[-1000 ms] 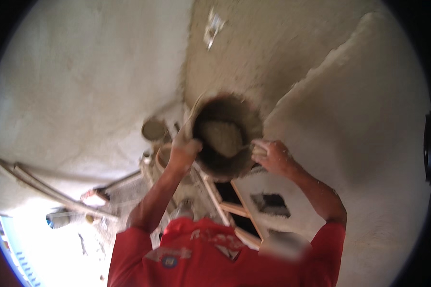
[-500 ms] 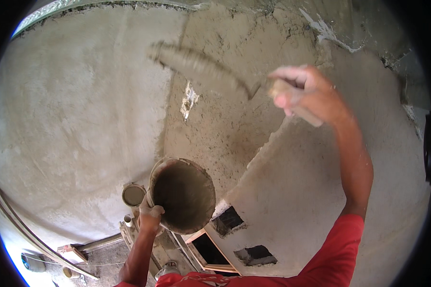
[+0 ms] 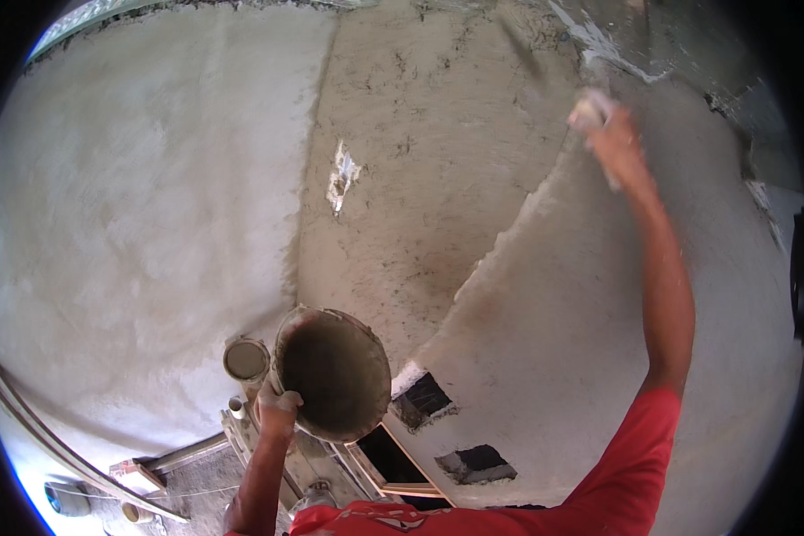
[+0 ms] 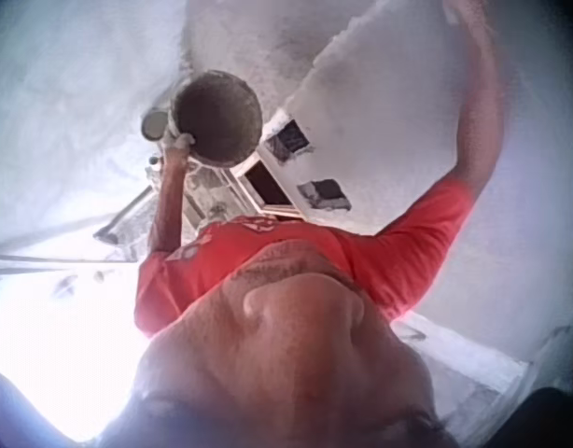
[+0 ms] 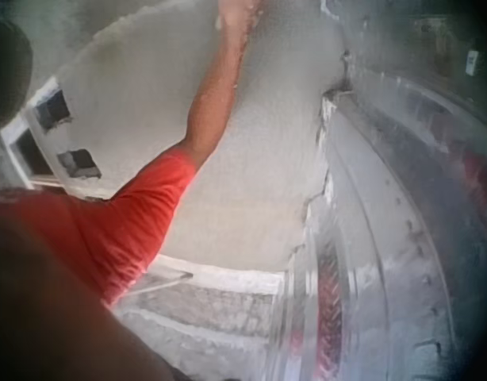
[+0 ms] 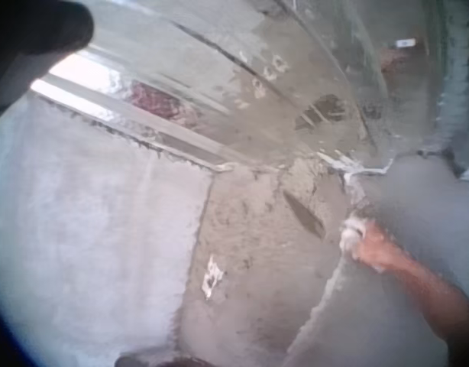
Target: The person applies plaster to an interior wall using a trowel and smooths it while standing on a wooden scaffold.
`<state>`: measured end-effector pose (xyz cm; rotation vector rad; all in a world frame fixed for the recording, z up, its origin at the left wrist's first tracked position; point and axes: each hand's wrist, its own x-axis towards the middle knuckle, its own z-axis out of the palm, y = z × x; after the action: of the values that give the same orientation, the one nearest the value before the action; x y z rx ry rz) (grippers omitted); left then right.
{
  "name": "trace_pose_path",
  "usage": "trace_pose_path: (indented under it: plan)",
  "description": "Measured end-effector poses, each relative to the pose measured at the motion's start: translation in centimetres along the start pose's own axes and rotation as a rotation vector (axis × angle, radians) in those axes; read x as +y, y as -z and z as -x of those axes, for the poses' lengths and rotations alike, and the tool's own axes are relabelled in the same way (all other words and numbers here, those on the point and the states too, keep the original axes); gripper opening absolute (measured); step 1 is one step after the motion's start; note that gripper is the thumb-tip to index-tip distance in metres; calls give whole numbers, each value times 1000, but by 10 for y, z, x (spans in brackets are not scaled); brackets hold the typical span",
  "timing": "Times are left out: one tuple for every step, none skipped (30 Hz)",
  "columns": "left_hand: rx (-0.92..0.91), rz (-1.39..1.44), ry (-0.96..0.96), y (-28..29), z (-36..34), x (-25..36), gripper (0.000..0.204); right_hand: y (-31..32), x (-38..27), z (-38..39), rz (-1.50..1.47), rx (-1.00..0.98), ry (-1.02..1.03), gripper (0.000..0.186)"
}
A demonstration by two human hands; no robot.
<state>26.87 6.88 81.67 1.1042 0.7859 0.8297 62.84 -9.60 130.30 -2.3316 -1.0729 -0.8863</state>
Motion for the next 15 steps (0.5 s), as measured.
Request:
trace_pose_path:
  plan:
    - [-40,11,-18,-1,2,0,59,-9,-17,39,-198,-112,-103,52]
    - [-75,18,-32,0,4,2,61,-23,-8,62,-236,-350,-145,52]
    - [-103,21,-39,1,8,6,62,-32,-22,94,-262,-560,-164,52]
    - [-134,3,-58,-11,10,12,63,-38,-18,122,-318,-737,-114,52]
    - [-157,-18,-73,-23,10,19,64,-50,-13,146,-383,-923,-63,52]
    - [-199,4,29,-38,12,30,63,-57,-13,167,-211,-958,85,51]
    - [-244,16,4,-46,13,30,63,-68,-16,188,-62,-996,255,50]
    - [-238,1,-77,-56,16,39,61,-81,-19,207,65,-1027,441,50]
    - [-265,-34,-68,-64,17,46,61,-93,-7,229,161,-818,652,47]
    - [-300,-64,-59,-73,15,49,61,-110,15,253,255,-590,844,45]
    - [-321,0,-102,-75,12,45,60,-121,9,267,305,-524,905,42]
    - [-352,74,-152,-78,9,37,59,-130,5,283,365,-460,958,39]
    - [-336,0,-138,-77,9,33,59,-137,-22,282,413,-589,895,36]
    - [-340,-54,-131,-82,8,34,59,-141,-35,279,491,-714,828,33]
    - [-346,-107,-126,-84,10,35,59,-152,-34,286,452,-746,782,25]
